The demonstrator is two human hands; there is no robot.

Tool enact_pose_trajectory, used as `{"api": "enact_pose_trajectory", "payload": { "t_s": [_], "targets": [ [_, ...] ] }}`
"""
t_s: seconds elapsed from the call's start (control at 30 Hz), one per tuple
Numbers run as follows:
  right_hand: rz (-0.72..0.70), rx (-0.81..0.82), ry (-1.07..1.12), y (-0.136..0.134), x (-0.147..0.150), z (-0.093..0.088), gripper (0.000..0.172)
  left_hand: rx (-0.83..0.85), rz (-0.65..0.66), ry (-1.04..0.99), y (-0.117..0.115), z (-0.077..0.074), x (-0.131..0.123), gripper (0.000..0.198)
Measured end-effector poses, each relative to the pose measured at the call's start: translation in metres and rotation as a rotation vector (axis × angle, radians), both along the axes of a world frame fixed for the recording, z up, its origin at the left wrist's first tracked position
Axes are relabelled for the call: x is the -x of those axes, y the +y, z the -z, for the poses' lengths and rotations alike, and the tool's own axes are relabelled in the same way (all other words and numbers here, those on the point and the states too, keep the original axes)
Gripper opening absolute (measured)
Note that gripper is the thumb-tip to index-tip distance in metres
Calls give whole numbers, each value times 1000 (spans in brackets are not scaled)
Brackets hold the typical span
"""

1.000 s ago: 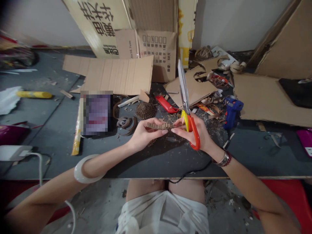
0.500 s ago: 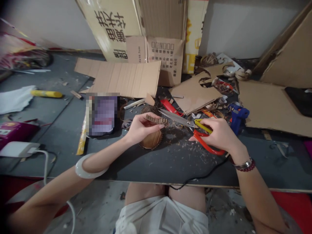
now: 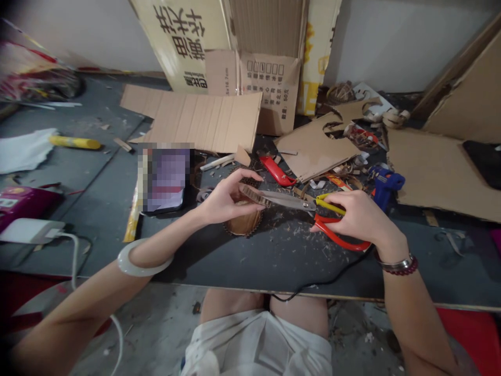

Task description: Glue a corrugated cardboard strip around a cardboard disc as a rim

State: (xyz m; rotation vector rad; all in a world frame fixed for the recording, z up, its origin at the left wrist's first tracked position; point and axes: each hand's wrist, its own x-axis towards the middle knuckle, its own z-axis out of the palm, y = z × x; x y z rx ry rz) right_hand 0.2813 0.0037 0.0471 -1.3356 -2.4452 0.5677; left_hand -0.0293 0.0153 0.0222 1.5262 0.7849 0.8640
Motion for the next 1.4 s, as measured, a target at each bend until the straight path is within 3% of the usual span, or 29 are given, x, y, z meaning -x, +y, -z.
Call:
{"api": "enact_pose_trajectory", "payload": {
  "t_s": [0.4, 0.63, 0.8, 1.07, 1.2, 1.4],
  "targets": [
    [-27, 57, -118, -1, 3, -8, 22, -172, 66, 101, 4, 6, 6, 47],
    [-41, 28, -114, 0, 0, -3, 32, -168, 87, 123, 7, 7, 8, 49],
    [-55, -14, -118, 1, -3, 2, 24, -164, 75, 112, 8, 8, 8, 51],
    [252, -291, -10, 4, 1, 4, 29, -191, 22, 92, 6, 5, 5, 53],
    [346, -313, -65, 7, 6, 12, 36, -334, -40, 226, 2, 1, 2, 29],
    [448, -256, -141, 9, 13, 19, 41, -789, -61, 264, -6, 1, -1, 18]
  ]
}}
